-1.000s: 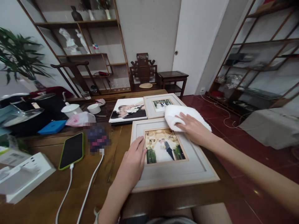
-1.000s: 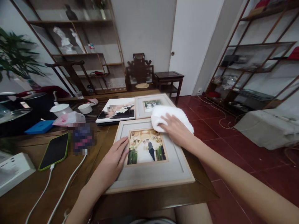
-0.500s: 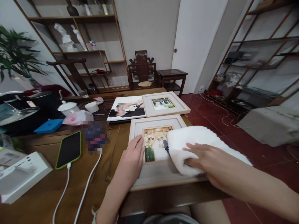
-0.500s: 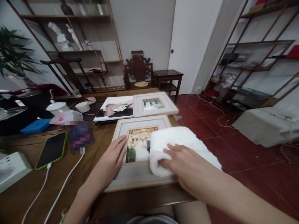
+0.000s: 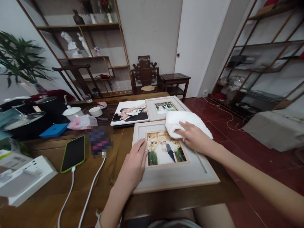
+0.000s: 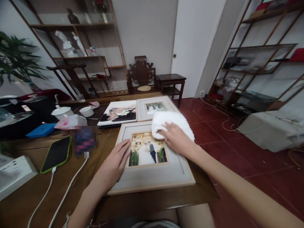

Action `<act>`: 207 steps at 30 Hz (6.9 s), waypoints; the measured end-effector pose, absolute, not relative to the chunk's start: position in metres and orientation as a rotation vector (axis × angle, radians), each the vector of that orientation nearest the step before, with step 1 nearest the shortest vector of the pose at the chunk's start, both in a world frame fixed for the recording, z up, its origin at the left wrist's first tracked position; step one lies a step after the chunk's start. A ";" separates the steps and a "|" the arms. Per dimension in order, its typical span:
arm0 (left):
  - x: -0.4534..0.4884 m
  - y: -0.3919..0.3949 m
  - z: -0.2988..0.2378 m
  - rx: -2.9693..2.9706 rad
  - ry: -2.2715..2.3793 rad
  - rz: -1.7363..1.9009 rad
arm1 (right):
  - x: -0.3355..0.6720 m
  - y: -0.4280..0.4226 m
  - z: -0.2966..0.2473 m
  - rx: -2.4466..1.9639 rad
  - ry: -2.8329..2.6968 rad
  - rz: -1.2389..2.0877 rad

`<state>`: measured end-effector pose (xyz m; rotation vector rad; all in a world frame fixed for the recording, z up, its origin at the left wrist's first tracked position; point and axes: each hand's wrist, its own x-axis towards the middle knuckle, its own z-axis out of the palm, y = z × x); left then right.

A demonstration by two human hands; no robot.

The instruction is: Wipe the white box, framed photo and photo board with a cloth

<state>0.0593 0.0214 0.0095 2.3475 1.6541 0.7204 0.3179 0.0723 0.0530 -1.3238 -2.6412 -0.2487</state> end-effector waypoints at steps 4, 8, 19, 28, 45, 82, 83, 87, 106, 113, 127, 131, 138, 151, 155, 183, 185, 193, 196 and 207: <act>0.061 0.021 0.011 2.347 1.663 0.698 | 0.321 0.021 0.065 -1.247 -2.766 -0.145; 0.061 0.021 0.010 2.376 1.645 0.702 | 0.330 -0.037 0.076 -1.258 -2.824 0.063; 0.055 0.023 0.007 2.330 1.574 0.744 | 0.253 -0.034 0.066 -1.008 -2.866 0.287; 0.053 0.022 0.004 2.379 1.558 0.713 | 0.291 -0.034 0.065 -1.132 -2.858 0.172; 0.056 0.025 0.006 2.330 1.553 0.695 | 0.257 -0.013 0.057 -0.808 -2.882 0.289; 0.053 0.021 0.008 2.240 1.558 0.886 | 0.216 0.069 0.054 -1.002 -2.817 -0.146; 0.052 0.022 0.008 2.259 1.565 0.874 | 0.216 0.074 0.058 -1.015 -2.809 -0.146; 0.054 0.022 0.008 2.339 1.570 0.842 | 0.224 0.092 0.085 -1.135 -2.702 -0.179; 0.055 0.024 0.006 2.352 1.561 0.714 | 0.277 0.107 0.068 -1.127 -2.847 -0.202; 0.056 0.022 0.000 2.364 1.541 0.803 | 0.352 0.104 0.106 -1.507 -2.657 -0.352; 0.055 0.028 0.003 2.352 1.592 0.722 | 0.299 0.096 0.049 -1.324 -2.742 -0.423; 0.056 0.028 -0.002 2.384 1.599 0.793 | 0.300 0.079 0.049 -1.267 -2.815 -0.402; 0.057 0.027 -0.007 2.402 1.600 0.870 | 0.304 -0.001 0.081 -1.419 -2.878 0.000; 0.056 0.027 0.003 2.402 1.601 0.763 | 0.328 0.094 0.055 -1.360 -2.731 -0.463; 0.056 0.030 0.002 2.413 1.573 0.833 | 0.330 0.080 0.059 -1.164 -2.830 -0.449; 0.055 0.027 -0.011 2.428 1.579 0.961 | 0.321 0.001 0.076 -1.415 -2.826 -0.096; 0.056 0.027 -0.011 2.438 1.569 0.960 | 0.322 -0.029 0.076 -1.389 -2.812 0.030; 0.055 0.028 -0.006 2.504 1.558 0.870 | 0.328 -0.007 0.064 -1.501 -2.680 -0.041; 0.054 0.026 -0.004 2.499 1.547 0.838 | 0.327 0.044 0.058 -1.443 -2.612 -0.220; 0.058 0.018 0.003 2.436 1.646 0.753 | 0.312 0.047 0.047 -1.126 -2.695 -0.201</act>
